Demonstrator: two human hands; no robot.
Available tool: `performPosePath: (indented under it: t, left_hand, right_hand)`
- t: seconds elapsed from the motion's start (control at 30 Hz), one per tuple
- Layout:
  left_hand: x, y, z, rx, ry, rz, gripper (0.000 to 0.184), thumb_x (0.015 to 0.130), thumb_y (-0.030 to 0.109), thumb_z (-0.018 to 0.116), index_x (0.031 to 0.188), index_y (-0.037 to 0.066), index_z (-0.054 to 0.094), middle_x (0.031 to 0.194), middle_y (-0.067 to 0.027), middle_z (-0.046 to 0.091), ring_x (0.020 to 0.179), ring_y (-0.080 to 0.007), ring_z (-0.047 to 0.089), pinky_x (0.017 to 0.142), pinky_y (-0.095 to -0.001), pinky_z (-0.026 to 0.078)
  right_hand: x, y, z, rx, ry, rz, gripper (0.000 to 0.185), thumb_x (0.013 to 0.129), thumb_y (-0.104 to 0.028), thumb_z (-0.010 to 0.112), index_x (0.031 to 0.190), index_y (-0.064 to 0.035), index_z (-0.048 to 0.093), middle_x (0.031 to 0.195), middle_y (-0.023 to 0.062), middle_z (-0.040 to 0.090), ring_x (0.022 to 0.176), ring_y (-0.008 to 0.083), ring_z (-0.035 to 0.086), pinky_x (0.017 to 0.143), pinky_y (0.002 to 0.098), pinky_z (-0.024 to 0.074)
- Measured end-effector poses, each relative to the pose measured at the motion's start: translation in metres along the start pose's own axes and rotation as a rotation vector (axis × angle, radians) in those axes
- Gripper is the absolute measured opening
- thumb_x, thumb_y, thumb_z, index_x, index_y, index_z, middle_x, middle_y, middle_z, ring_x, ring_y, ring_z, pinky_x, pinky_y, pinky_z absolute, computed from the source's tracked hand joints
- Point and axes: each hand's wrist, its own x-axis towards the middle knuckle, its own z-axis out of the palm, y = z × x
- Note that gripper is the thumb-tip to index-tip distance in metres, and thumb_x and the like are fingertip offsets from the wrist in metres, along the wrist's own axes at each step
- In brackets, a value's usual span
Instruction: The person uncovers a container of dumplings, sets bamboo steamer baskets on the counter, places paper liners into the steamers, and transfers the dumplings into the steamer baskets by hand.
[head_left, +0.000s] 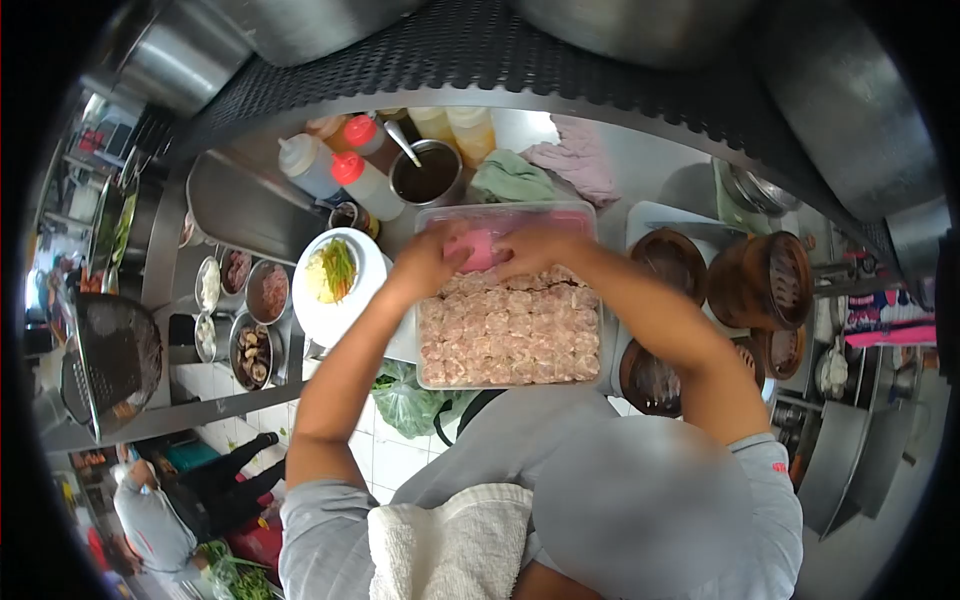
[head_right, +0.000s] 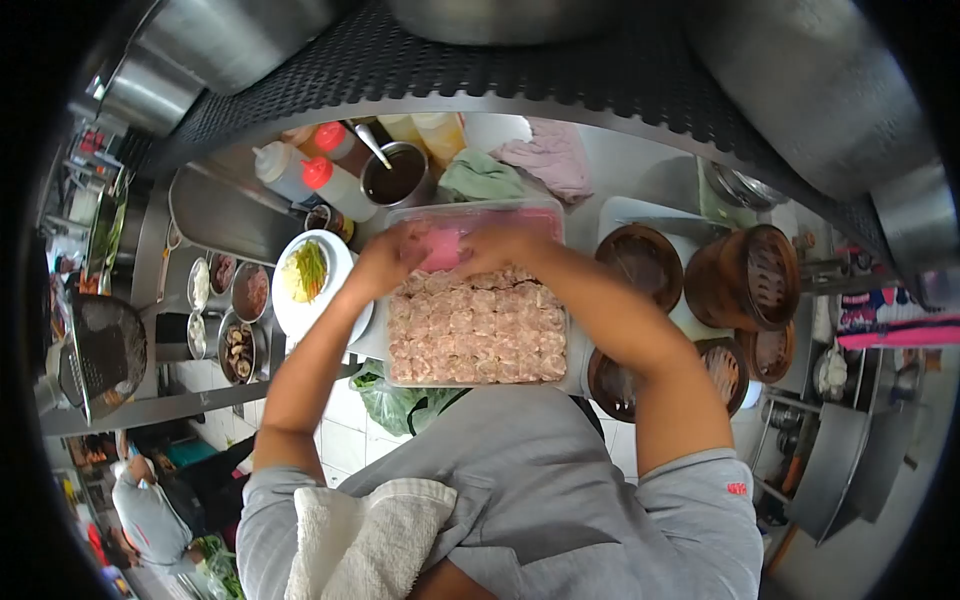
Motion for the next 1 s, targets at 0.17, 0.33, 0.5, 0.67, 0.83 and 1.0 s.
performPosePath:
  t: [0.17,0.33,0.5,0.67,0.83,1.0]
  left_hand:
    - [-0.099,-0.014,0.053,0.276,0.472,0.121,0.044,0.08,0.018,0.07,0.119,0.0,0.057,0.12,-0.0214,0.058,0.111,-0.038,0.054,0.094,-0.0404,0.043]
    - [-0.151,-0.02,0.121,0.452,0.658,-0.164,0.056,0.078,0.025,0.072,0.127,0.007,0.051,0.144,-0.0188,0.036,0.134,-0.0412,0.031,0.104,-0.0559,0.027]
    - [-0.15,-0.029,0.128,0.434,0.726,-0.086,0.056,0.078,0.028,0.072,0.126,0.01,0.052,0.146,-0.0184,0.034,0.136,-0.0402,0.028,0.106,-0.0573,0.022]
    - [-0.154,-0.028,0.123,0.399,0.695,-0.041,0.051,0.077,0.026,0.072,0.122,0.008,0.055,0.144,-0.0201,0.036,0.134,-0.0414,0.031,0.106,-0.054,0.025]
    - [-0.152,-0.028,0.123,0.406,0.701,-0.016,0.047,0.076,0.022,0.072,0.118,0.007,0.057,0.143,-0.0206,0.037,0.132,-0.0412,0.033,0.105,-0.0505,0.028]
    - [-0.15,-0.03,0.126,0.419,0.738,-0.018,0.047,0.073,0.019,0.071,0.116,0.007,0.058,0.143,-0.0198,0.037,0.131,-0.0404,0.034,0.105,-0.0495,0.028]
  right_hand:
    - [0.036,-0.032,0.02,0.07,0.101,-0.032,0.06,0.077,-0.057,0.063,0.11,-0.0061,0.064,0.107,0.0162,0.066,0.098,0.0311,0.063,0.086,0.0389,0.0478]
    - [0.056,-0.049,0.012,-0.018,-0.128,0.041,0.065,0.071,-0.058,0.063,0.11,-0.0066,0.067,0.109,0.0157,0.066,0.101,0.03,0.064,0.087,0.0389,0.0491]
    - [0.072,-0.052,0.015,-0.106,-0.193,0.051,0.065,0.07,-0.056,0.065,0.109,-0.0047,0.067,0.11,0.0181,0.066,0.099,0.0311,0.064,0.086,0.0389,0.0496]
    - [0.056,-0.048,0.019,-0.312,-0.036,0.086,0.065,0.07,-0.055,0.065,0.11,-0.0035,0.066,0.11,0.0203,0.065,0.101,0.0327,0.063,0.089,0.0406,0.0486]
    - [0.042,-0.057,0.022,-0.111,-0.066,0.144,0.067,0.07,-0.056,0.064,0.11,-0.0024,0.066,0.109,0.0207,0.065,0.101,0.0341,0.063,0.089,0.0415,0.048]
    - [0.059,-0.06,0.019,-0.092,-0.132,0.223,0.079,0.073,-0.071,0.055,0.11,-0.0016,0.066,0.112,0.0219,0.064,0.104,0.0341,0.061,0.091,0.0402,0.0465]
